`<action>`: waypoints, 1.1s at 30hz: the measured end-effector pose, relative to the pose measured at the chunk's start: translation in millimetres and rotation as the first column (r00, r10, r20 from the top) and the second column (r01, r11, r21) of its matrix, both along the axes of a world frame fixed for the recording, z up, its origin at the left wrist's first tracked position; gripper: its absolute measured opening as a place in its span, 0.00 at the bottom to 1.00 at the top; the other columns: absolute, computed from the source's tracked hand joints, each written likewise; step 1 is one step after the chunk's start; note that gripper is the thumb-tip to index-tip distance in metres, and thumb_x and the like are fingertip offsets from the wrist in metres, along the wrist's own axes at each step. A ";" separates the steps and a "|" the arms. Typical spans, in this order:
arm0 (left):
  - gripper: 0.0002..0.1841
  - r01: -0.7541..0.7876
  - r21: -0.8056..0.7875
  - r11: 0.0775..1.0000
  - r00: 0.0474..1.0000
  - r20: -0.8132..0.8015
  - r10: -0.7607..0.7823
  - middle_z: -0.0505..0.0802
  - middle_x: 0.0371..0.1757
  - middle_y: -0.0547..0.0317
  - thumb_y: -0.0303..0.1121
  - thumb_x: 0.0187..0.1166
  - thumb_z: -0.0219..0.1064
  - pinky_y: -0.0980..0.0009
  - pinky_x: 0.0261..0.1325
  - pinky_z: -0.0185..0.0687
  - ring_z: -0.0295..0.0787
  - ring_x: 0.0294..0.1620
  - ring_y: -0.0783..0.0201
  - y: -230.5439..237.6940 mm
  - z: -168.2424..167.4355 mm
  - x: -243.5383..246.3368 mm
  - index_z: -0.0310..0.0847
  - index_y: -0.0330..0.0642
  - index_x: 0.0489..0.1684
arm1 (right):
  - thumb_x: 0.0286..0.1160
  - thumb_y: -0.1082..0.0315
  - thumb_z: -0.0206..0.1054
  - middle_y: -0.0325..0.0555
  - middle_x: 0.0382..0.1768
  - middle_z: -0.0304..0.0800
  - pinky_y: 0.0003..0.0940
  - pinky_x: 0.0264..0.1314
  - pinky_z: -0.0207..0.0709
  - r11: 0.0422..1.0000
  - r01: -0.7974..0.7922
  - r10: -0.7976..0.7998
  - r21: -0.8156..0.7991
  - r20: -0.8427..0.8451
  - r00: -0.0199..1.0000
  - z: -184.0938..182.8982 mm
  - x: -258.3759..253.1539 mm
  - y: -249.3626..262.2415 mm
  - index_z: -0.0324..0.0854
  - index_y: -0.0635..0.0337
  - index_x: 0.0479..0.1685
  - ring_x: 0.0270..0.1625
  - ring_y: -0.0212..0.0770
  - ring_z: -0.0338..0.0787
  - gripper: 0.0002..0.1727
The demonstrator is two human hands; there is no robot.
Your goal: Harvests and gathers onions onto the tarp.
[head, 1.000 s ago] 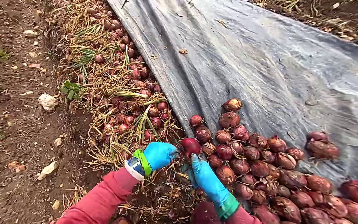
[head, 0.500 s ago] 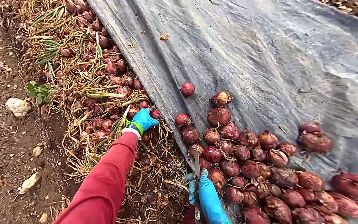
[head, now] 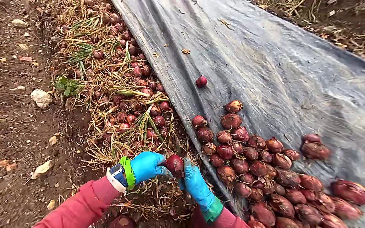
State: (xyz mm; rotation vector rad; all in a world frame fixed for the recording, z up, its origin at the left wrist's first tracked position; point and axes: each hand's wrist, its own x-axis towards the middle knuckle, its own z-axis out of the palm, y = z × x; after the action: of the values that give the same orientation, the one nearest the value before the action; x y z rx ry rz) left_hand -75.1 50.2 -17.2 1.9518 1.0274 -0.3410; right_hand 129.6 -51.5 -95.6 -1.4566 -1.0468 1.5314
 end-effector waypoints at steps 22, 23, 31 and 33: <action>0.28 -0.806 -0.562 -0.187 -0.307 0.125 0.944 0.88 0.64 0.42 0.47 0.84 0.69 0.58 0.48 0.91 0.91 0.51 0.52 235.0 -207.8 148.9 0.74 0.40 0.76 | 0.88 0.33 0.20 0.47 0.13 0.81 0.41 0.15 0.83 0.909 0.329 -0.368 -0.254 -0.124 0.921 -59.0 116.0 -3.6 0.88 0.63 0.44 0.12 0.43 0.82 0.52; 0.27 -0.728 -0.638 -0.249 -0.413 0.119 0.903 0.87 0.64 0.45 0.45 0.82 0.71 0.59 0.51 0.91 0.89 0.55 0.54 245.7 -221.8 155.6 0.75 0.42 0.75 | 0.88 0.33 0.20 0.47 0.13 0.82 0.41 0.15 0.83 0.894 0.334 -0.383 -0.299 -0.126 0.915 -64.3 115.7 -13.4 0.88 0.64 0.44 0.12 0.43 0.82 0.52; 0.22 -0.934 -0.356 0.033 0.020 0.041 0.999 0.84 0.33 0.59 0.55 0.87 0.63 0.67 0.27 0.77 0.75 0.23 0.65 219.5 -217.9 122.7 0.84 0.46 0.60 | 0.84 0.31 0.14 0.51 0.10 0.80 0.46 0.18 0.86 0.786 0.338 -0.487 -0.517 -0.182 0.854 -83.9 106.3 -30.1 0.83 0.65 0.36 0.13 0.48 0.85 0.55; 0.30 -0.963 -0.268 -0.010 -0.017 0.022 1.000 0.88 0.46 0.48 0.60 0.88 0.58 0.59 0.38 0.84 0.84 0.35 0.58 218.7 -204.6 134.8 0.82 0.40 0.65 | 0.84 0.31 0.13 0.51 0.11 0.80 0.46 0.18 0.86 0.791 0.315 -0.477 -0.525 -0.205 0.855 -86.0 95.4 -30.4 0.85 0.66 0.41 0.13 0.48 0.85 0.57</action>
State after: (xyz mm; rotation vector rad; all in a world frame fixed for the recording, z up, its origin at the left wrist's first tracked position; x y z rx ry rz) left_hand 59.7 268.9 -221.9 0.5551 1.8847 0.6254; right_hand 225.0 -81.9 -181.7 -1.5409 -0.1285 1.6926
